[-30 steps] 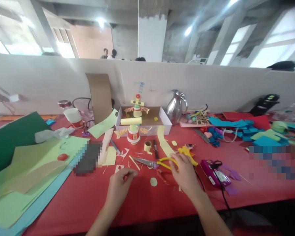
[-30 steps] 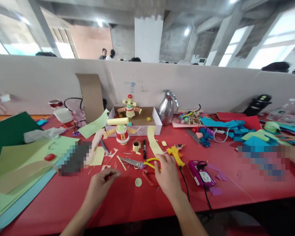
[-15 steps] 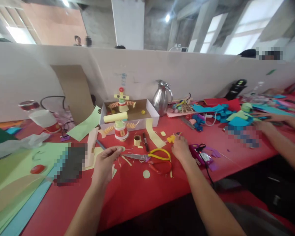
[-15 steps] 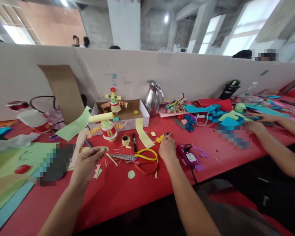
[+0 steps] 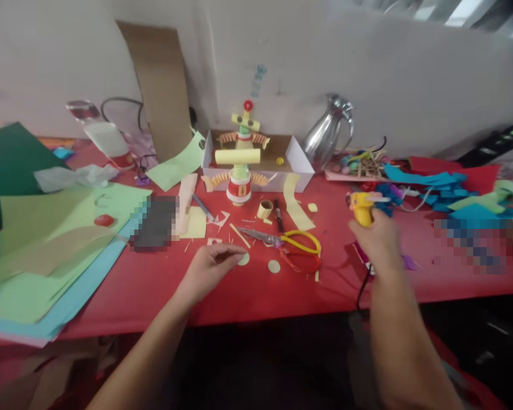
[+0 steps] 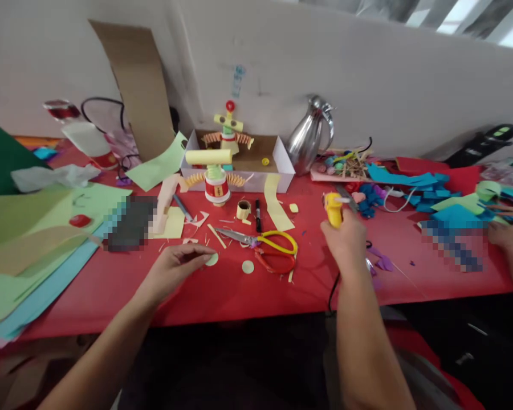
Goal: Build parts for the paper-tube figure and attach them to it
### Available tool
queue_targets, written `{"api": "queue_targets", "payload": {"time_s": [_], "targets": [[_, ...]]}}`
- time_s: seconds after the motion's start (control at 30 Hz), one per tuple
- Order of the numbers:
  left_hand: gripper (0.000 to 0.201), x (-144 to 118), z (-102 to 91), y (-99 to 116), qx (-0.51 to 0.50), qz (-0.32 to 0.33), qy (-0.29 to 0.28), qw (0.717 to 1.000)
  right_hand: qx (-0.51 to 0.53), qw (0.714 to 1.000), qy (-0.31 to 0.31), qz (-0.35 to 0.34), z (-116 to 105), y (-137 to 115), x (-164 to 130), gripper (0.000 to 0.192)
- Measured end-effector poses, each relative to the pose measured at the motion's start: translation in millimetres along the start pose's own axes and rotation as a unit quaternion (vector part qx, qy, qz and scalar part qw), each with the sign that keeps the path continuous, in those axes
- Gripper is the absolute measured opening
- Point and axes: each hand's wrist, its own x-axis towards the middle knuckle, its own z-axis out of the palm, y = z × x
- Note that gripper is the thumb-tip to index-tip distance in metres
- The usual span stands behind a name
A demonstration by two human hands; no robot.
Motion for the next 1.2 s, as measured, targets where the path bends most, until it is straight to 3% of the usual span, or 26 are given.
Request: {"api": "queue_targets", "payload": {"time_s": [0.03, 0.1, 0.17, 0.27, 0.37, 0.57, 0.8, 1.2], "targets": [[0.018, -6, 2.5, -4, 0.046, 0.005, -0.021, 0.999, 0.107, 0.994, 0.001, 0.004, -7, 0, -10, 0.032], [0.017, -15, 8.4, -13, 0.137, 0.036, -0.047, 0.989, 0.302, 0.951, -0.062, -0.001, -19, -3, -36, 0.036], [0.019, -20, 13.6, -23, 0.209, 0.100, -0.042, 0.972, 0.381, 0.910, -0.163, -0.015, -28, -9, -64, 0.038], [0.021, -31, 15.5, -33, 0.280, 0.193, 0.024, 0.940, 0.381, 0.872, -0.303, -0.055, -35, -21, -100, 0.032], [0.021, -49, 11.8, -36, 0.357, 0.225, 0.090, 0.902, 0.363, 0.841, -0.388, -0.097, -34, -29, -121, 0.034], [0.028, -81, 11.3, -44, 0.474, 0.261, 0.073, 0.838, 0.359, 0.791, -0.471, -0.154, -18, -38, -134, 0.054], [0.029, -80, 15.2, -48, 0.519, 0.272, 0.082, 0.806, 0.300, 0.803, -0.485, -0.173, -10, -47, -136, 0.054], [0.028, -80, 14.3, -51, 0.534, 0.279, 0.078, 0.794, 0.217, 0.836, -0.457, -0.214, -5, -53, -136, 0.047]]}}
